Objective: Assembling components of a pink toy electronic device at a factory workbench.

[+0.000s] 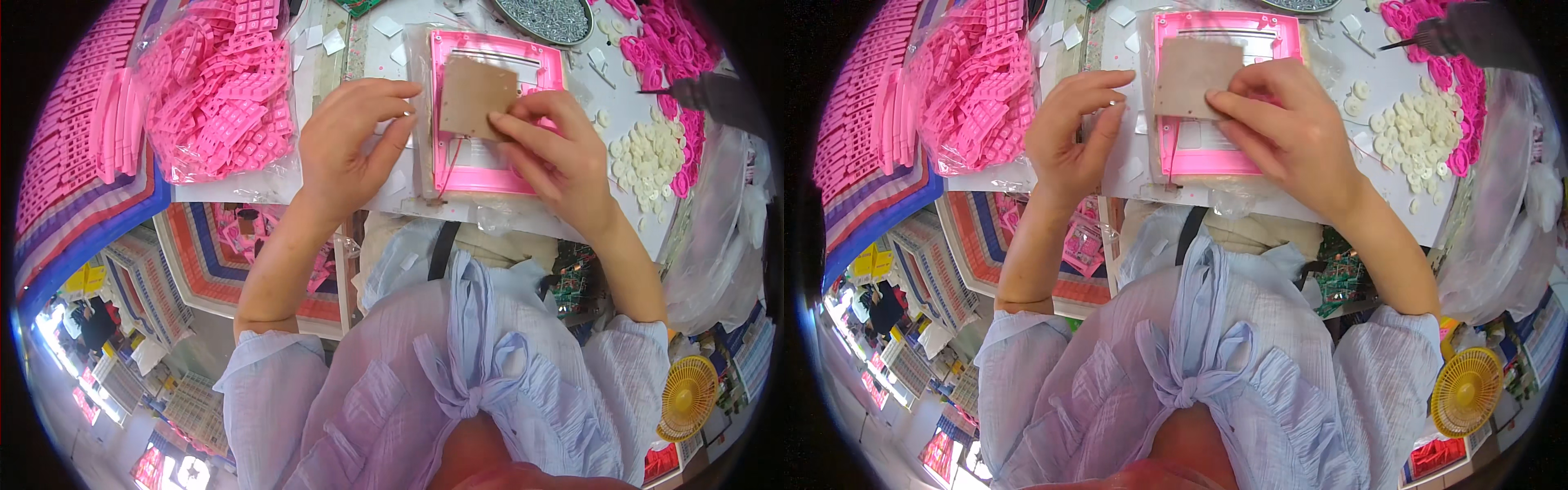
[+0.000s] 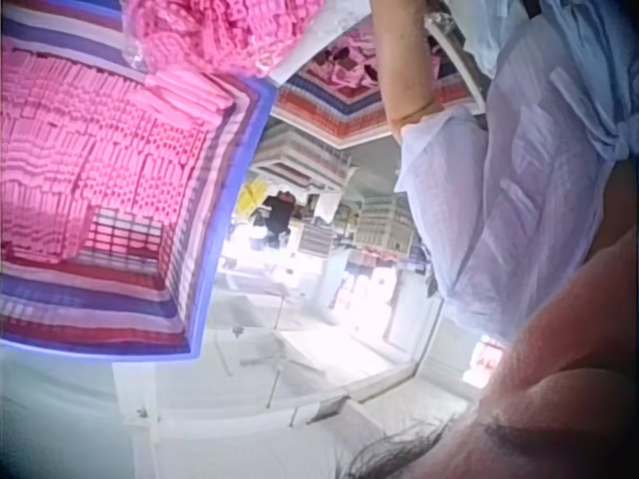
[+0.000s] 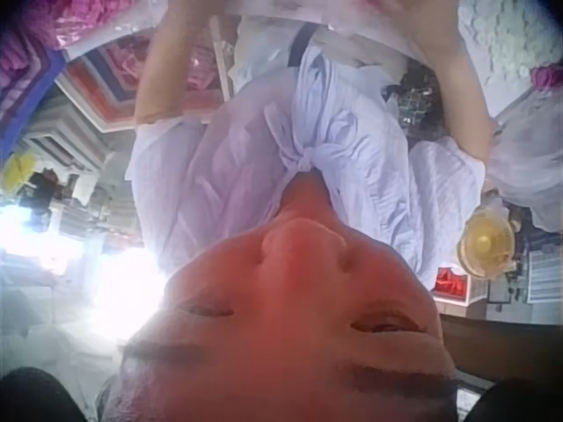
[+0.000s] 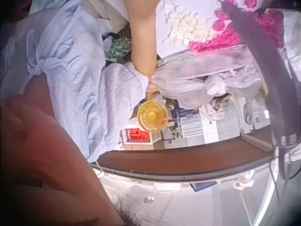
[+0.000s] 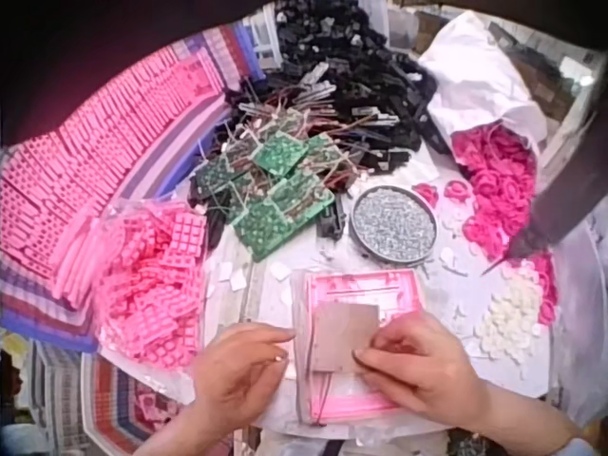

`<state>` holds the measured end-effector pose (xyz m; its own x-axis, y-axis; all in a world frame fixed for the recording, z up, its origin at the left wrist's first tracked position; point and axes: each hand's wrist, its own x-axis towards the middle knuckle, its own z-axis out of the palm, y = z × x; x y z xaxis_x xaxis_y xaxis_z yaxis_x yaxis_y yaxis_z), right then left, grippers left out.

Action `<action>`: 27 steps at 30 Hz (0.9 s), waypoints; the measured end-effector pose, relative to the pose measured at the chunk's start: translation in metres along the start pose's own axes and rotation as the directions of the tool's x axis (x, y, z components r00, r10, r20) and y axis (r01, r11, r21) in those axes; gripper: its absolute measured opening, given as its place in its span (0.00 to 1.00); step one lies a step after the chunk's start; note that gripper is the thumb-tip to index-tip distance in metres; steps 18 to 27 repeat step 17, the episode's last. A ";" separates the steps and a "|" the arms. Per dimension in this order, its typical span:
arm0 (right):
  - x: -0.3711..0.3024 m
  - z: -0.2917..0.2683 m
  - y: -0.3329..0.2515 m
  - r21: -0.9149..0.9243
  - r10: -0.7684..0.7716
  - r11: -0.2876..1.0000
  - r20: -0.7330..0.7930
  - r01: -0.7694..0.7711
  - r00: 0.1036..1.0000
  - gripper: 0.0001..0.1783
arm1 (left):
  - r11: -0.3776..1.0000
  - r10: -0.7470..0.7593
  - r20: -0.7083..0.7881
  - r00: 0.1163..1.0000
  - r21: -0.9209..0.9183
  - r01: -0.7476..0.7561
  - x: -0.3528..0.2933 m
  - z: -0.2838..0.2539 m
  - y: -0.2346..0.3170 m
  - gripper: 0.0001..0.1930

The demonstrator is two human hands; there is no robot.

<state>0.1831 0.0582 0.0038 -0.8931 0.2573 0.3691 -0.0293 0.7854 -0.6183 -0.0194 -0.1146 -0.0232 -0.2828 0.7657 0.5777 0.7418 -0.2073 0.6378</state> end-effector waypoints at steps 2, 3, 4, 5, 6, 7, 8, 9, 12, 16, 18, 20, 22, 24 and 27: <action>-0.005 -0.002 0.002 -0.050 -0.027 0.998 -0.072 0.023 0.997 0.19 | 0.999 -0.038 0.022 0.999 0.004 0.038 -0.004 -0.001 0.001 0.11; -0.009 -0.003 0.003 -0.076 -0.041 0.997 -0.107 0.032 0.993 0.19 | 0.998 -0.057 0.033 0.998 0.005 0.056 -0.005 -0.002 0.002 0.10; -0.012 -0.002 0.003 -0.062 0.003 0.998 -0.137 -0.012 0.991 0.19 | 0.999 -0.032 0.088 0.996 0.035 0.029 -0.006 -0.002 0.004 0.10; -0.016 -0.002 0.003 -0.046 0.047 0.997 -0.166 -0.056 0.985 0.19 | 0.998 -0.009 0.145 0.989 0.063 0.000 -0.007 -0.001 0.007 0.09; -0.021 -0.002 0.003 -0.029 0.092 0.995 -0.194 -0.100 0.977 0.19 | 0.996 0.013 0.202 0.979 0.089 -0.031 -0.007 0.001 0.010 0.09; -0.025 -0.002 0.004 0.024 0.124 0.992 -0.196 -0.121 0.973 0.20 | 0.995 0.048 0.240 0.969 0.074 -0.067 -0.005 0.002 0.012 0.08; -0.027 -0.004 0.003 0.020 0.110 0.994 -0.198 -0.108 0.974 0.20 | 0.993 0.083 0.279 0.957 0.057 -0.103 -0.001 0.004 0.014 0.08; -0.029 -0.005 0.003 0.017 0.097 0.995 -0.200 -0.096 0.975 0.20 | 0.990 0.118 0.316 0.941 0.040 -0.137 0.000 0.004 0.015 0.07; -0.036 -0.009 0.006 0.016 0.059 0.998 -0.219 -0.057 0.974 0.21 | 0.955 0.175 0.464 0.868 0.135 -0.265 0.001 0.003 0.019 0.07; -0.044 -0.015 0.008 0.012 0.037 0.999 -0.230 -0.036 0.972 0.22 | 0.928 0.152 0.582 0.799 0.195 -0.319 0.009 -0.005 0.026 0.06; -0.045 -0.016 0.008 0.010 0.038 0.999 -0.237 -0.036 0.971 0.22 | 0.926 0.153 0.600 0.785 0.191 -0.326 0.012 -0.005 0.026 0.06; -0.045 -0.016 0.008 0.010 0.038 0.999 -0.237 -0.036 0.971 0.22 | 0.926 0.153 0.600 0.785 0.191 -0.326 0.012 -0.005 0.026 0.06; -0.045 -0.016 0.008 0.010 0.038 0.999 -0.237 -0.036 0.971 0.22 | 0.926 0.153 0.600 0.785 0.191 -0.326 0.012 -0.005 0.026 0.06; -0.045 -0.016 0.008 0.010 0.038 0.999 -0.237 -0.036 0.971 0.22 | 0.926 0.153 0.600 0.785 0.191 -0.326 0.012 -0.005 0.026 0.06; -0.045 -0.016 0.008 0.010 0.038 0.999 -0.237 -0.036 0.971 0.22 | 0.926 0.153 0.600 0.785 0.191 -0.326 0.012 -0.005 0.026 0.06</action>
